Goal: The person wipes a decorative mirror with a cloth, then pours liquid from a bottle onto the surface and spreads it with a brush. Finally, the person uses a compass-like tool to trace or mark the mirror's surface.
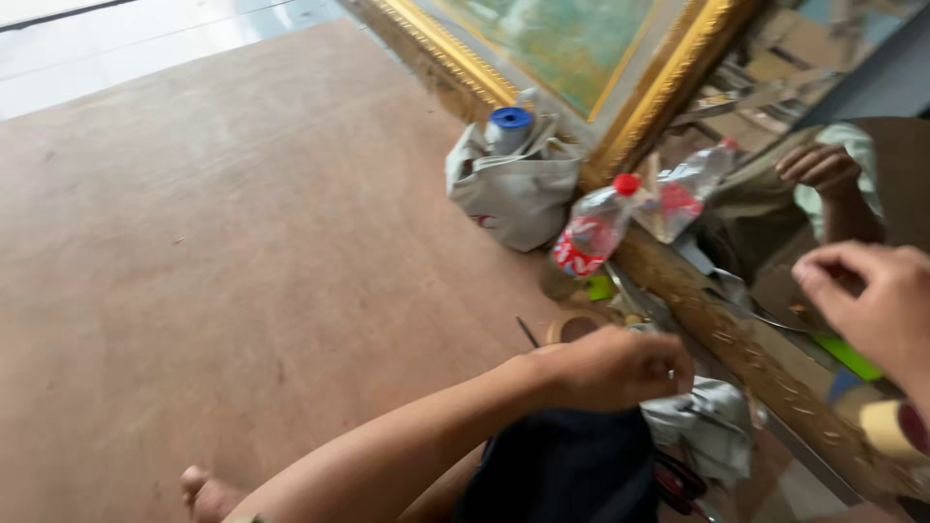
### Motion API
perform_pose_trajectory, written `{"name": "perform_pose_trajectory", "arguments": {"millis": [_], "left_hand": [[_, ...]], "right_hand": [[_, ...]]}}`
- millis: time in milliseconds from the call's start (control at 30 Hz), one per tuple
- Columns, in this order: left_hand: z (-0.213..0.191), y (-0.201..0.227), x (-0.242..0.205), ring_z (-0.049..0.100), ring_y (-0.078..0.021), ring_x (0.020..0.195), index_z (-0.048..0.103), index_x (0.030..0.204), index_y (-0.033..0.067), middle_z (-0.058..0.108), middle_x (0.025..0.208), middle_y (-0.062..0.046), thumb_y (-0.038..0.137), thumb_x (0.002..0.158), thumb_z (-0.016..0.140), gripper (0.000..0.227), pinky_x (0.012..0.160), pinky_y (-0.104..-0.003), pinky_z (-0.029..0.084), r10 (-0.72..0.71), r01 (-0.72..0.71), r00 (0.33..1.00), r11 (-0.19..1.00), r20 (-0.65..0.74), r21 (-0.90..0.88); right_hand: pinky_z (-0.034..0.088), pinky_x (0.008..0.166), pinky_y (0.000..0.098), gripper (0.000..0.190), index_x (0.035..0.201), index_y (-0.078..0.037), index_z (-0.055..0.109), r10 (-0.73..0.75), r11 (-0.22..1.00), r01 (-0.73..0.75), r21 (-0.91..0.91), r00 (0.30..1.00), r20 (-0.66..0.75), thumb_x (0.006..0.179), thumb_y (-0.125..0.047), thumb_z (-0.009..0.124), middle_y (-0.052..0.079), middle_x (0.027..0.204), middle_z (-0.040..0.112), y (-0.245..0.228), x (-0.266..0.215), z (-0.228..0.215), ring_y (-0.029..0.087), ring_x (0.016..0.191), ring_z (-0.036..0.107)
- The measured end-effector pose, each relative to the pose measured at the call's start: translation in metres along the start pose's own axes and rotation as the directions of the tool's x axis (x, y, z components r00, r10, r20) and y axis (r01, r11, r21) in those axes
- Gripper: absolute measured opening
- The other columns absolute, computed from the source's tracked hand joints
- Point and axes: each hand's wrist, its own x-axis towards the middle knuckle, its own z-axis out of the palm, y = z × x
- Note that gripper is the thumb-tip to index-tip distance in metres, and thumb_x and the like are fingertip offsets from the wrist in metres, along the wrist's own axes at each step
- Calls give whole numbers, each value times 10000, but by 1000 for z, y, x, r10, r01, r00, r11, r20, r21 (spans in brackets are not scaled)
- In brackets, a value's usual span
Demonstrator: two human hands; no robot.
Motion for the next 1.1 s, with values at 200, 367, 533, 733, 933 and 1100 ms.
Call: {"name": "perform_pose_trajectory", "arguments": {"millis": [200, 367, 533, 733, 933, 1100], "left_hand": [[20, -46, 119, 736, -106, 992, 755, 1434, 217, 840, 1145, -12, 285, 1059, 658, 393, 895, -312, 602, -349, 252, 906, 899, -239, -358], [27, -64, 181, 710, -185, 1380, 701, 1508, 175, 773, 1481, -42, 399, 910, 714, 638, 1176, -334, 496, -552, 442, 759, 826, -344, -351], [25, -22, 189, 625, -279, 1473, 547, 1653, 185, 628, 1661, -75, 382, 953, 634, 732, 1163, -424, 510, -704, 558, 666, 690, -247, -461], [33, -40, 189, 644, -291, 1431, 548, 1648, 194, 625, 1648, -69, 373, 962, 574, 709, 1150, -459, 509, -700, 593, 677, 703, -230, -393], [41, -92, 188, 573, -414, 1535, 593, 1620, 164, 684, 1580, -147, 394, 991, 707, 680, 1280, -620, 455, -632, 537, 707, 772, -318, -340], [30, -55, 184, 623, -262, 1479, 598, 1603, 156, 661, 1620, -87, 306, 989, 600, 632, 1183, -419, 500, -695, 562, 654, 710, -298, -424]], "right_hand": [[576, 1157, 444, 348, 1398, -92, 892, -278, 875, 166, -454, 941, -191, 1060, -166, 924, 101, 1433, 886, 70, 36, -51, 281, 1350, 823], [540, 1196, 524, 496, 1458, -24, 853, -189, 916, 68, -396, 942, -276, 981, -148, 913, 238, 1499, 757, 77, 61, -60, 430, 1362, 699], [422, 1013, 724, 574, 1570, -121, 691, 215, 934, -267, -239, 951, -221, 1022, -241, 809, 165, 1633, 546, 52, 79, -65, 454, 1465, 470], [364, 1095, 754, 772, 1721, -178, 463, 415, 882, -415, -224, 909, -50, 1022, -354, 741, 173, 1694, 542, 51, 90, -57, 482, 1504, 435], [482, 1083, 679, 791, 1701, -195, 540, 362, 920, -375, -116, 924, -121, 968, -356, 790, 109, 1433, 710, 78, 78, -34, 457, 1383, 611], [425, 1006, 698, 661, 1614, -109, 607, 270, 929, -313, -199, 938, -218, 991, -229, 792, 143, 1647, 503, 77, 95, -40, 442, 1459, 430]]}}
